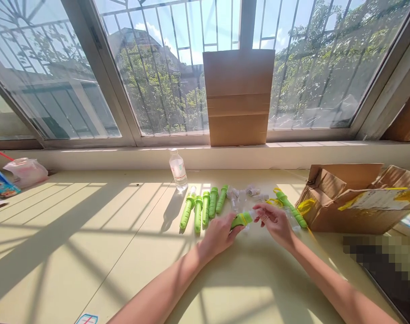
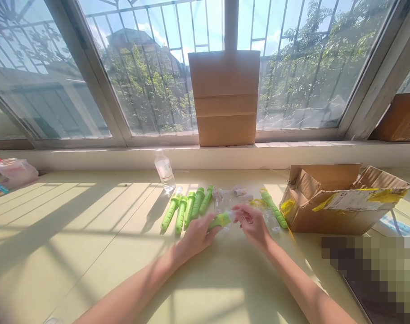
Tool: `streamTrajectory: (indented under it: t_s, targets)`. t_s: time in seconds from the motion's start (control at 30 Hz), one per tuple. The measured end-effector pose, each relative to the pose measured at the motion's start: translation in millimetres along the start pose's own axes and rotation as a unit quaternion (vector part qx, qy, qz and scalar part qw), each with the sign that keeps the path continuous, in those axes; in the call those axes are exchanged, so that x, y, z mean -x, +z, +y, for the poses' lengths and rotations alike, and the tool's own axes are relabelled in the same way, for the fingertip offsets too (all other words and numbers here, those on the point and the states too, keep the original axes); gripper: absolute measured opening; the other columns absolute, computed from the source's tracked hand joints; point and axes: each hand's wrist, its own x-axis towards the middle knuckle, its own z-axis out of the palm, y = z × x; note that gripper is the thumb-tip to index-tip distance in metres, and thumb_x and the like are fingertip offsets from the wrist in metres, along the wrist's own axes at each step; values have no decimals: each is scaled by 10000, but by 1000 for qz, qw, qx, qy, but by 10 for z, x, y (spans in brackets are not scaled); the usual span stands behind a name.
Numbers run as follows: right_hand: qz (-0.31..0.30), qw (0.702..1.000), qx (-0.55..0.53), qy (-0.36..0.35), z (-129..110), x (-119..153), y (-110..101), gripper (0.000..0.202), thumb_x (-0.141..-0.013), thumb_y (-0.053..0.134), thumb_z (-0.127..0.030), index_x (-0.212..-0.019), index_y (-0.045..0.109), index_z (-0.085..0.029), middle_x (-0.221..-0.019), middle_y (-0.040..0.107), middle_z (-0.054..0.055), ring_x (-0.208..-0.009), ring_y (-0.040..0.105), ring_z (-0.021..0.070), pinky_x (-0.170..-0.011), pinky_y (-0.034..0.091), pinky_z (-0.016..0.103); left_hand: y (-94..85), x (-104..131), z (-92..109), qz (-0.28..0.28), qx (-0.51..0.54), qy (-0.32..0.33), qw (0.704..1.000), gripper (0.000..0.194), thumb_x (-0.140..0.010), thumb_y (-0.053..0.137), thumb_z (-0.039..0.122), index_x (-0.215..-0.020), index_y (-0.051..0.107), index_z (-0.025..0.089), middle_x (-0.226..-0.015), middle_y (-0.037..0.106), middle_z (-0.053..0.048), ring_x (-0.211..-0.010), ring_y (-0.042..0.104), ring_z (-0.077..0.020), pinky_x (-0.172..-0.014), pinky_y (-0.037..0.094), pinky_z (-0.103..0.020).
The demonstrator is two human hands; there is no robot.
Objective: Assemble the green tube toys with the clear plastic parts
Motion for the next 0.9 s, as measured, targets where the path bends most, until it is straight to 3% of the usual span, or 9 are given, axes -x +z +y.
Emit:
streamTrajectory:
  t_s: [0.13,0.33,0.53,0.8,0.9]
  targets:
    - [0,1000,-5,-18,-2,5,30,336,-870,595,-516,-991,691,-218,-874,707,72,-733,673,208,-578,564,317,-14,-7,-9,-10,5,-8,1000,275,-967,467,440,-1085,565,212,-763,683,-22,-664,672,-213,-537,384,-255]
    - [59,995,-74,20,4,6,101,363,-831,671,-494,-1052,622,-211,-711,657,14,-663,662,188,-527,535,281,-17,-11,-3,-6,16,-30,999,300,-979,433,454,-1086,574,212,-734,676,-33,-641,666,-213,-542,379,-255]
    - [68,994,-73,40,-17,-2,89,458,-811,693,-511,-1129,667,-183,-687,667,17,-577,612,157,-524,505,283,-12,-11,0,-3,27,-35,999,335,-977,427,471,-1138,566,211,-757,688,-46,-651,671,-220,-580,423,-266]
    - [44,997,-64,6,-36,78,131,534,-940,494,-523,-1366,516,-202,-832,679,26,-599,608,143,-556,516,288,9,-6,-1,15,61,-45,997,377,-990,398,460,-1208,528,181,-740,687,-52,-644,670,-226,-564,427,-272]
    - [55,998,-12,-5,15,77,132,468,-976,406,-502,-1323,526,-211,-929,675,50,-630,622,149,-550,517,287,28,-6,-9,17,62,-48,997,381,-995,388,461,-1203,530,175,-736,687,-54,-630,670,-226,-559,423,-273]
